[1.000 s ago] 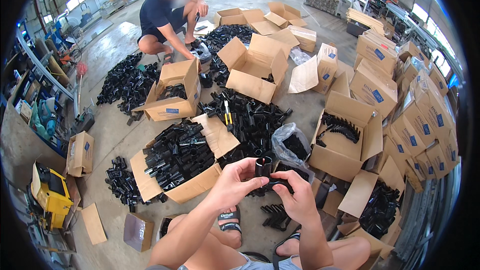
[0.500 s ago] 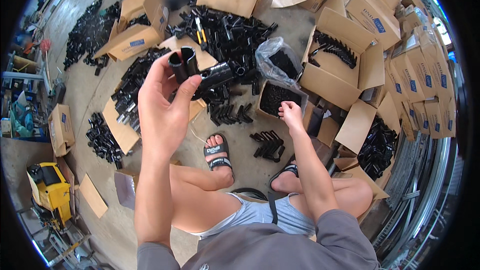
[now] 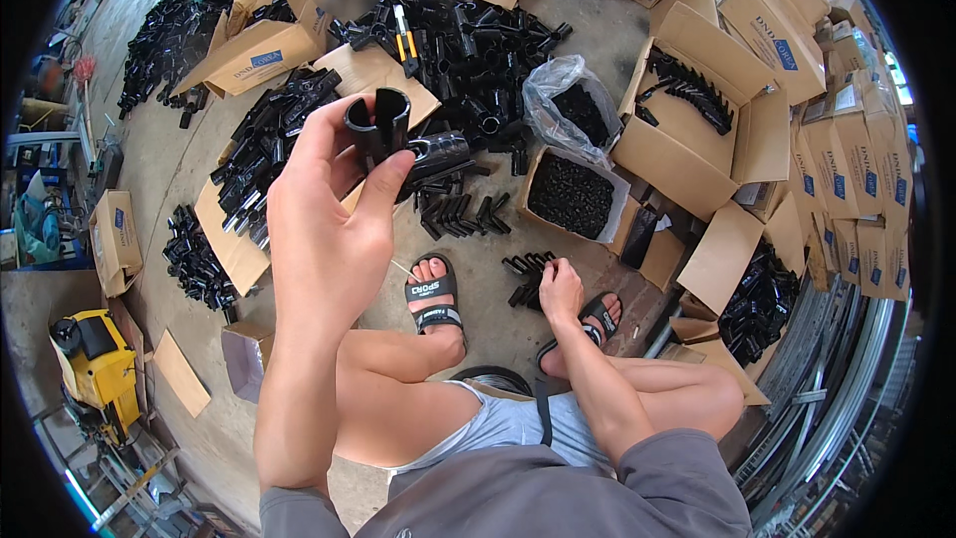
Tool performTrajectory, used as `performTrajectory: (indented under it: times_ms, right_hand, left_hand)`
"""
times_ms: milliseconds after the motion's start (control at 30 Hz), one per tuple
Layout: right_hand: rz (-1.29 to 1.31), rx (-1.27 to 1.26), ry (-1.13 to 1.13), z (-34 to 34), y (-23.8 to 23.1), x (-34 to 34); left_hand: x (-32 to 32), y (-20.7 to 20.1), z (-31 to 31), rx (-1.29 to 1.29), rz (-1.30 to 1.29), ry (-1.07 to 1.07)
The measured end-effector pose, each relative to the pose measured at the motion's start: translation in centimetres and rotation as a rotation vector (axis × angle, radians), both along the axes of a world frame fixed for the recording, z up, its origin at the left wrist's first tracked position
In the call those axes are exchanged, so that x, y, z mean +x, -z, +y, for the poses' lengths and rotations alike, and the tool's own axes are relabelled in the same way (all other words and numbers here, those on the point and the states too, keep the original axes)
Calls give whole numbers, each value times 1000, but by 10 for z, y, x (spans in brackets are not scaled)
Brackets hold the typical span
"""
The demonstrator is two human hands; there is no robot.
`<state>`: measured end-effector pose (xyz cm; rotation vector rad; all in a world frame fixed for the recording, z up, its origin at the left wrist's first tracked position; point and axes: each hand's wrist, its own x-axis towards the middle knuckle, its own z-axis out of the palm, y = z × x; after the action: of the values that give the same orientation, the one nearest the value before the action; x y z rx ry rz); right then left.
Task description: The person picks up black plastic elbow joints from the floor and places them into cardboard boxes while sitting on the floor.
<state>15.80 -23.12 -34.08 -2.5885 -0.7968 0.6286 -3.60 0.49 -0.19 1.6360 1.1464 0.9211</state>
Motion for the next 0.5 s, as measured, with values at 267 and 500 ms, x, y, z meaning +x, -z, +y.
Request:
performTrajectory:
  times_ms: [267, 500]
  right_hand:
    - [-4, 271, -346, 63, -6, -29]
    - [-151, 160, -279, 95, 55, -73]
  left_hand:
    - [5, -5, -2, -11, -31, -6]
    - [10, -4, -1, 11, 8, 29]
